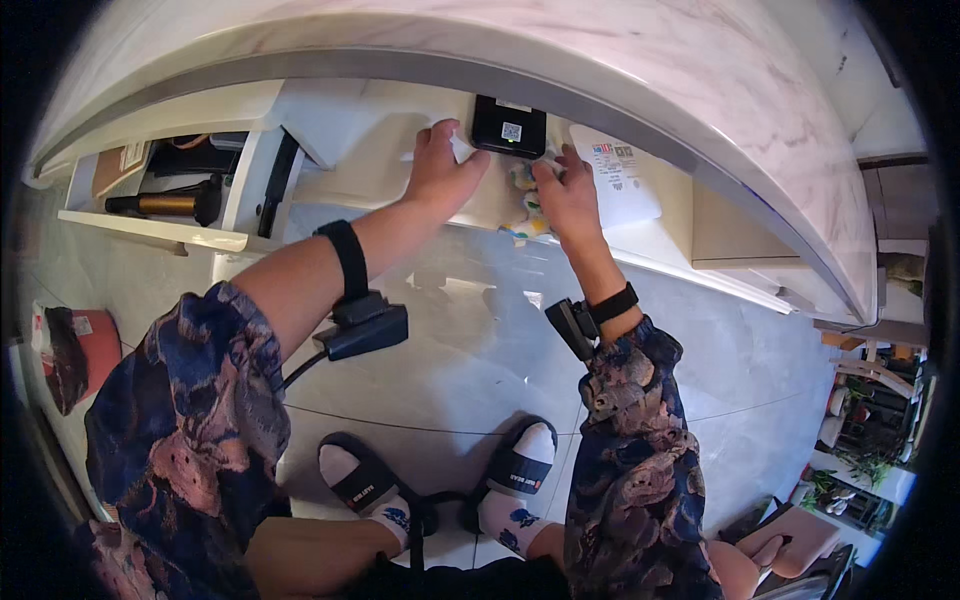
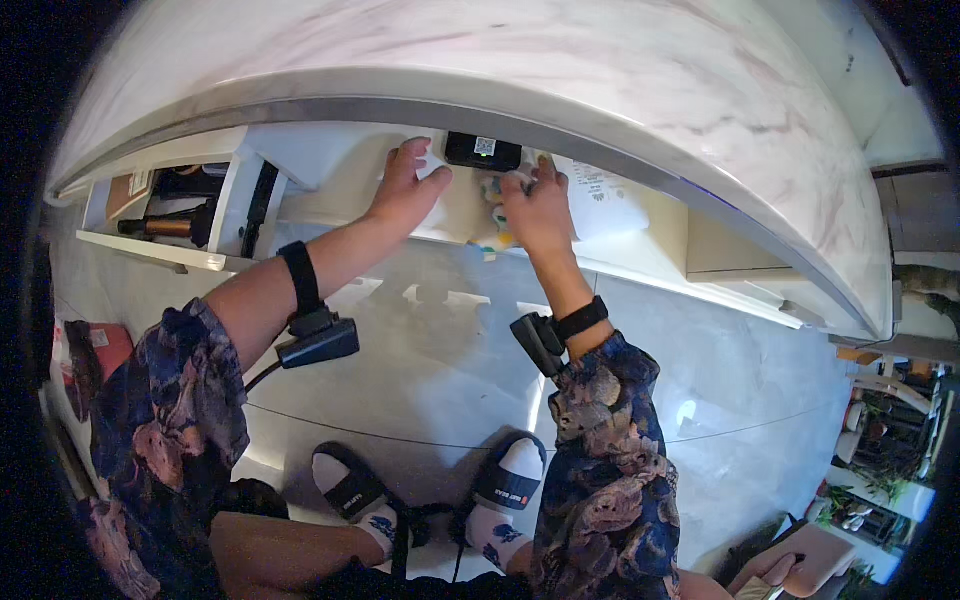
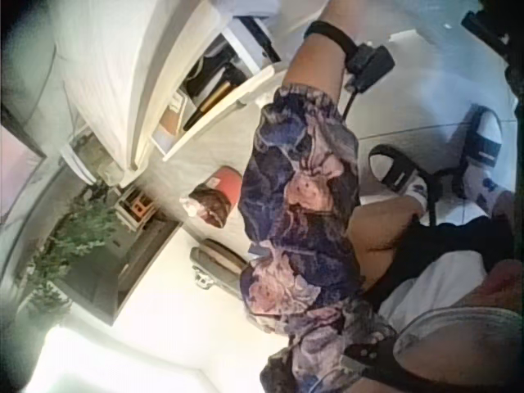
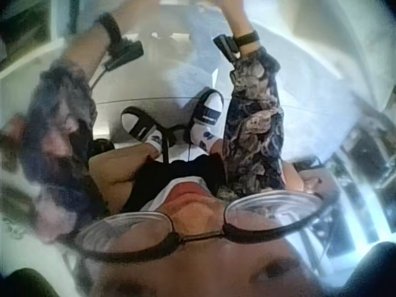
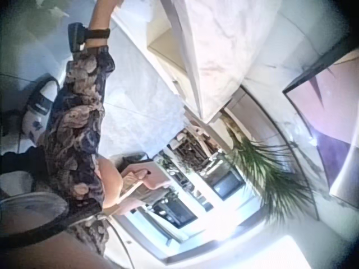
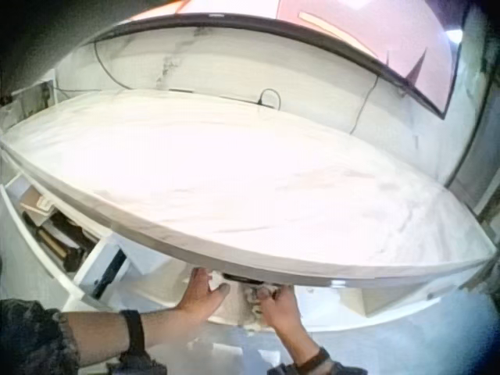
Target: The person wipes the surfaces and interior of a white cabinet using a polka-dot cloth, then places a small electronic device and a box inside the drawer.
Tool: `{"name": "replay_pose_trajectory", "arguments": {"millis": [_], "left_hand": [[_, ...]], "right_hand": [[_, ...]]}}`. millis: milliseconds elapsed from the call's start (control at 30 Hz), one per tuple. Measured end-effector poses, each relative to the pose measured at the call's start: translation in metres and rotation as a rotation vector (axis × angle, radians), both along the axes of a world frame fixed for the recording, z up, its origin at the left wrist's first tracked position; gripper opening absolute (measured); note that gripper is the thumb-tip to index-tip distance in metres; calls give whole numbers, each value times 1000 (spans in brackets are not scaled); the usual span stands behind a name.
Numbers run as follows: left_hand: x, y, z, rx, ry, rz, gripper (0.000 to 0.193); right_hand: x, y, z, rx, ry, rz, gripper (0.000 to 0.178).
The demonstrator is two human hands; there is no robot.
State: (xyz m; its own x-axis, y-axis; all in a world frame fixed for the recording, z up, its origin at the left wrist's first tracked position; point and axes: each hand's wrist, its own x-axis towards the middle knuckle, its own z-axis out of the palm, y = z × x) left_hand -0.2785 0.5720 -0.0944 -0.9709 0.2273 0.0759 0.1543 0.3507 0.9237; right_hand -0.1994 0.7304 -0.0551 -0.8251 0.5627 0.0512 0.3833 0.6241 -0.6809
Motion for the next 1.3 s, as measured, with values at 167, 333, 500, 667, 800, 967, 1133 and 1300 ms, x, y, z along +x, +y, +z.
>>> {"name": "replay_pose_trajectory", "arguments": {"millis": [167,333,500,667,800,967,1133,1300], "left_hand": [[-23,12,5,171,-366,-146,44],[-51,8,38,290,-552,-75,25],[-88,-3,30,367,-307,-307,19],[-97,-8,40,-45,74,-473,20],[-89,-4,54,-240,283,-577,20],[-92,-55,98,-503,518,-570,21],[-85,-62,113,-579,674,-587,22],[-92,-75,103,-612,745,-584,22]], "right_hand": [[-15,-2,4,-238,-27,118,47],[-18,-13,23,-730,119,-91,31],[-11,0,42,-1007,264,58,36],[-7,9,34,-1006,262,95,45],[2,24,25,-906,306,94,45],[-8,-20,17,-559,636,61,38],[10,-36,2,290,442,200,40],[-8,-27,-27,673,276,157,52]]}}
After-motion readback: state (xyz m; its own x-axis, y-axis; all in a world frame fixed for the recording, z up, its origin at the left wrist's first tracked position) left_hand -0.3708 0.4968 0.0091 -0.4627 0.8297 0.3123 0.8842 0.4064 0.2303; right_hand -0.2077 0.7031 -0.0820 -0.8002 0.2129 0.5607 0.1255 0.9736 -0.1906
